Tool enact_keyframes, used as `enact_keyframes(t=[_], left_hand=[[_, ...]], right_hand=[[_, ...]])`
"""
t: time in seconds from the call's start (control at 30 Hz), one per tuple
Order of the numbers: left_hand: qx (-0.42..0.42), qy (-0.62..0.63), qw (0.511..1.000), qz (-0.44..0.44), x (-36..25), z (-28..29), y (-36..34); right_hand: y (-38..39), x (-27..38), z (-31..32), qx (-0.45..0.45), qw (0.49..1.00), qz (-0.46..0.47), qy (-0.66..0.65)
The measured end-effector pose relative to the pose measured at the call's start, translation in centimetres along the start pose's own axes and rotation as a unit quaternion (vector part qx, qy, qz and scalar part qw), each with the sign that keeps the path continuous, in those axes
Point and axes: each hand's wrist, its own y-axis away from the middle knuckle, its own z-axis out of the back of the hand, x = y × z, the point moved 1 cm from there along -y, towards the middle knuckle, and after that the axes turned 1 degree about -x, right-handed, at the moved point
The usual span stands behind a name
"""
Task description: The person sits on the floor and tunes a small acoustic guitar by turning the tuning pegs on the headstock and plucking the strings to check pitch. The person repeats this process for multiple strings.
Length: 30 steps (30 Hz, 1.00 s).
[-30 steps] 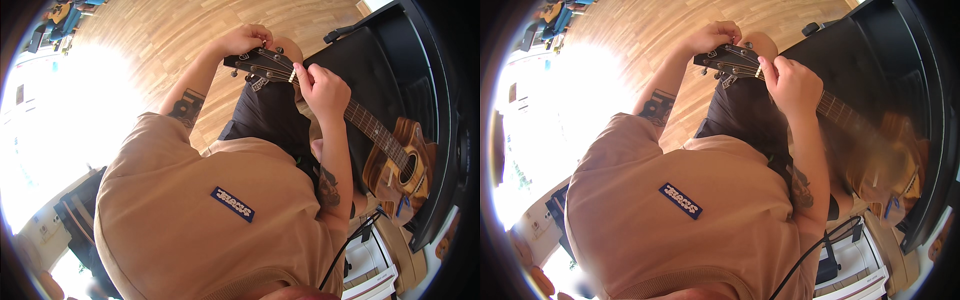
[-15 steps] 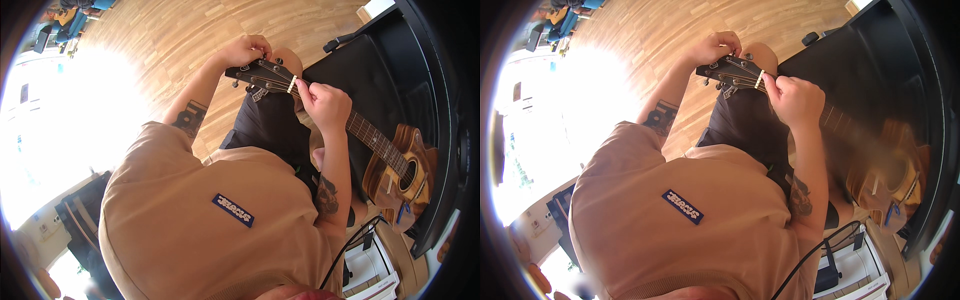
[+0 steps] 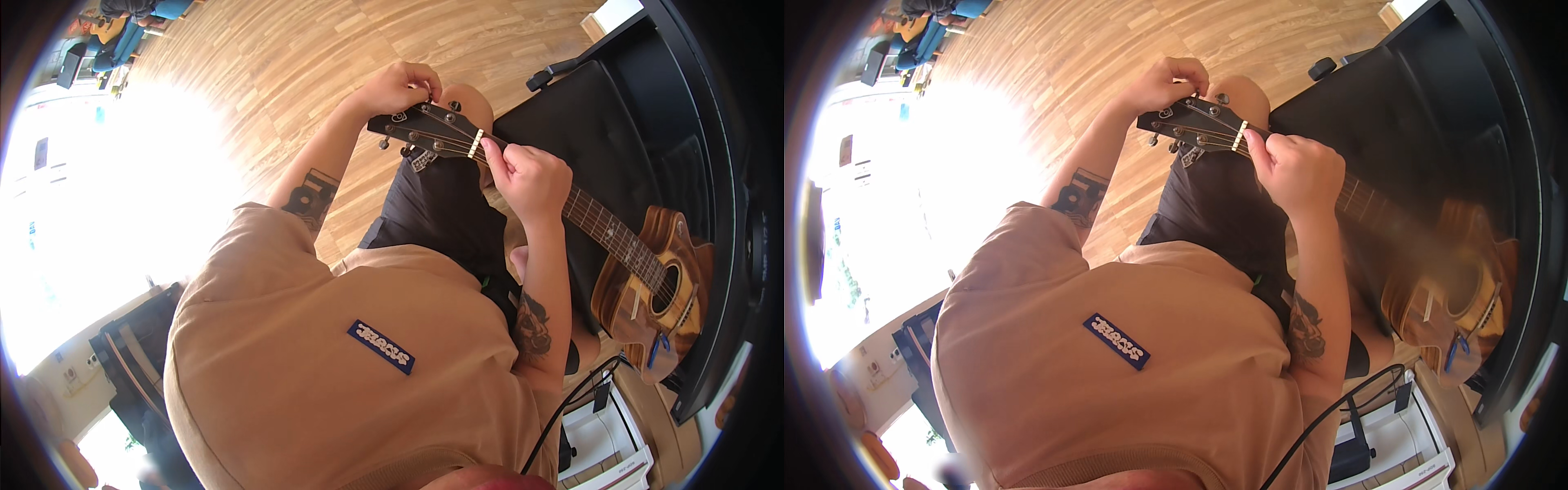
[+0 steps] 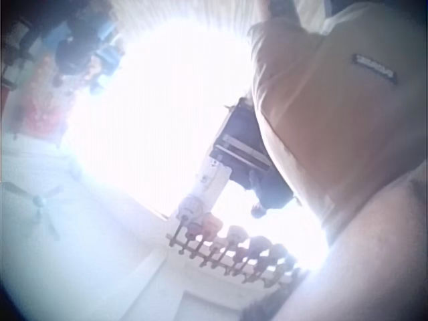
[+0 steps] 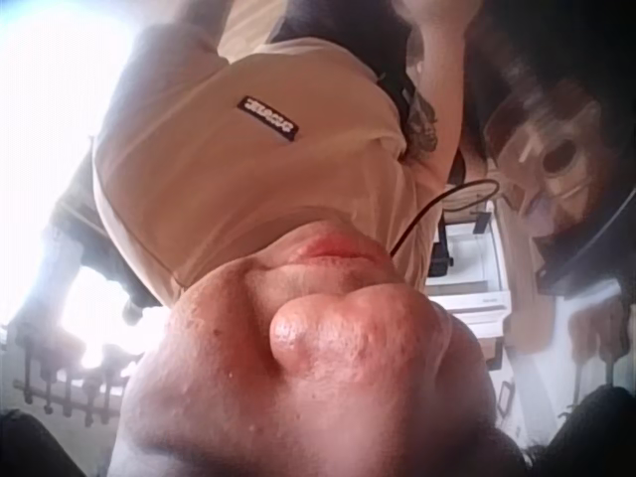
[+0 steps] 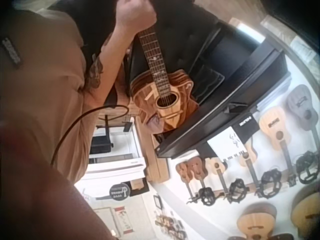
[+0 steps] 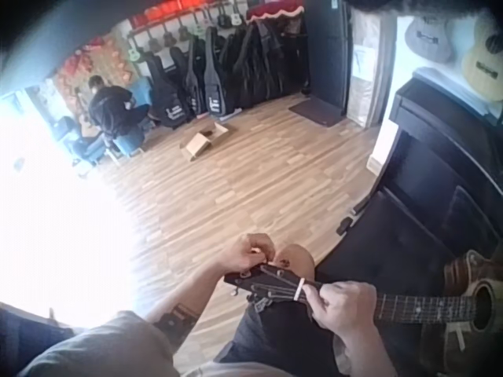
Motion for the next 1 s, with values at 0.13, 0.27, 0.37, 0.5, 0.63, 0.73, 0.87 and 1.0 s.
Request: enact_keyframes(t=[0.13, 0.27, 0.37, 0.5, 0.63, 0.73, 0.87, 1.0], left_hand=[[0.021, 0.106, 0.993, 0.049, 0.5, 0.6, 0.4], [-0.022, 0.072, 0.994, 0.080, -1.3, -0.3, 0.7], [0.013, 0.066, 0.996, 0.058, -1.2, -0.3, 0.5], [0.021, 0.016, 0.999, 0.030, -0.3, 0.2, -0.1], [0.063, 0.072, 0.988, 0.120, -0.6, 0.6, 0.1], [0.029, 0.027, 0.996, 0.085, -1.2, -0.3, 0.1], [0.037, 0.019, 0.998, 0.046, -2.0, -0.2, 0.0], [0.023, 0.020, 0.999, -0.020, 0.3, 0.4, 0.0]], right_hand=[[0.0, 0.0, -0.1, -0.007, 1.000, 0.007, 0.003], [0.0, 0.1, 0.0, -0.017, 1.000, 0.018, 0.009], [0.1, 0.1, 0.0, -0.018, 1.000, 0.020, 0.008], [0.2, 0.1, -0.2, -0.020, 1.000, 0.016, 0.009], [0.2, 0.0, -0.2, -0.017, 1.000, 0.016, 0.005], [0.3, -0.2, -0.4, -0.006, 1.000, 0.007, 0.016], [0.2, -0.1, -0.2, -0.012, 1.000, 0.010, 0.007], [0.2, 0.0, -0.2, -0.010, 1.000, 0.012, 0.008]])
